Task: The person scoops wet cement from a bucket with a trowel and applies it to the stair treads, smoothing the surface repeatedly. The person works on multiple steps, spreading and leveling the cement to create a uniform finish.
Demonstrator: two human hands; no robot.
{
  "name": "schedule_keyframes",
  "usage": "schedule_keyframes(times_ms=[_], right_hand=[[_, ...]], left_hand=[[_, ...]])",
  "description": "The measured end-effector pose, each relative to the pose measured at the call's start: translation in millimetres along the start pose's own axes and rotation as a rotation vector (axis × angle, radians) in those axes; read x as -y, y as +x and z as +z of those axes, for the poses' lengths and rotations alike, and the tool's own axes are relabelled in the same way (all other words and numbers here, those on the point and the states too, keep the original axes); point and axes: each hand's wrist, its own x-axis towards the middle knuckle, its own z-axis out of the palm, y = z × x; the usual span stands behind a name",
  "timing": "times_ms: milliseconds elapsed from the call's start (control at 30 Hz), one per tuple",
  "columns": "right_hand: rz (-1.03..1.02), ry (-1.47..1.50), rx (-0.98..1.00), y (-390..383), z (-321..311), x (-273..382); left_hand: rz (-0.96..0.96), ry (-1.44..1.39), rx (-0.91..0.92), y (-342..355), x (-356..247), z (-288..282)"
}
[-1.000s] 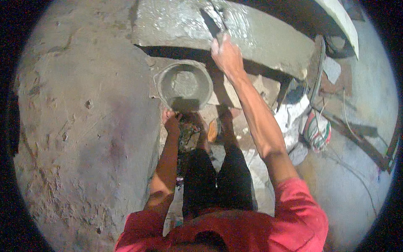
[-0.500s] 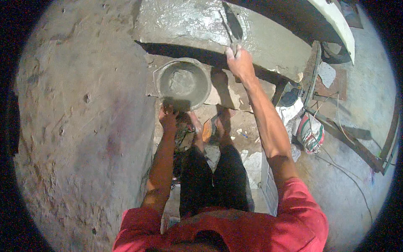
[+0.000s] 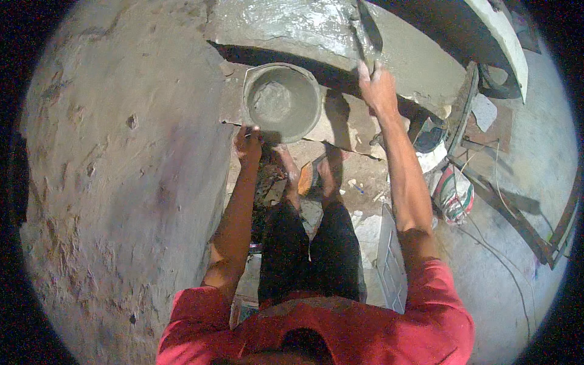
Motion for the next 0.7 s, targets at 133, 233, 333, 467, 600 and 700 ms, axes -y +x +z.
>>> schedule_keyframes(times_ms=[133, 233, 333, 467, 600, 700], right_hand=[[-0.041, 0.096, 0.095, -52, 3, -16], [0.110, 0.090, 0.404, -125, 7, -19], [0.185, 0.206, 0.585, -167, 24, -16], [0.070, 0.039, 0.599, -164, 46, -31], [0.200, -0.079, 0.691, -165, 68, -53], [0.294, 0.224, 0.715, -218, 80, -43]], left_hand=[[0.197, 0.183, -0.069, 18, 14, -3], [0.033, -0.050, 0.017, 9, 19, -7], [-0.219, -0.474, 0.249, 0, 10, -19], [-0.323, -0.613, 0.099, -17, -18, -16], [-0.321, -0.537, 0.099, -26, -41, -9], [-0.334, -0.518, 0.090, -30, -48, -4]])
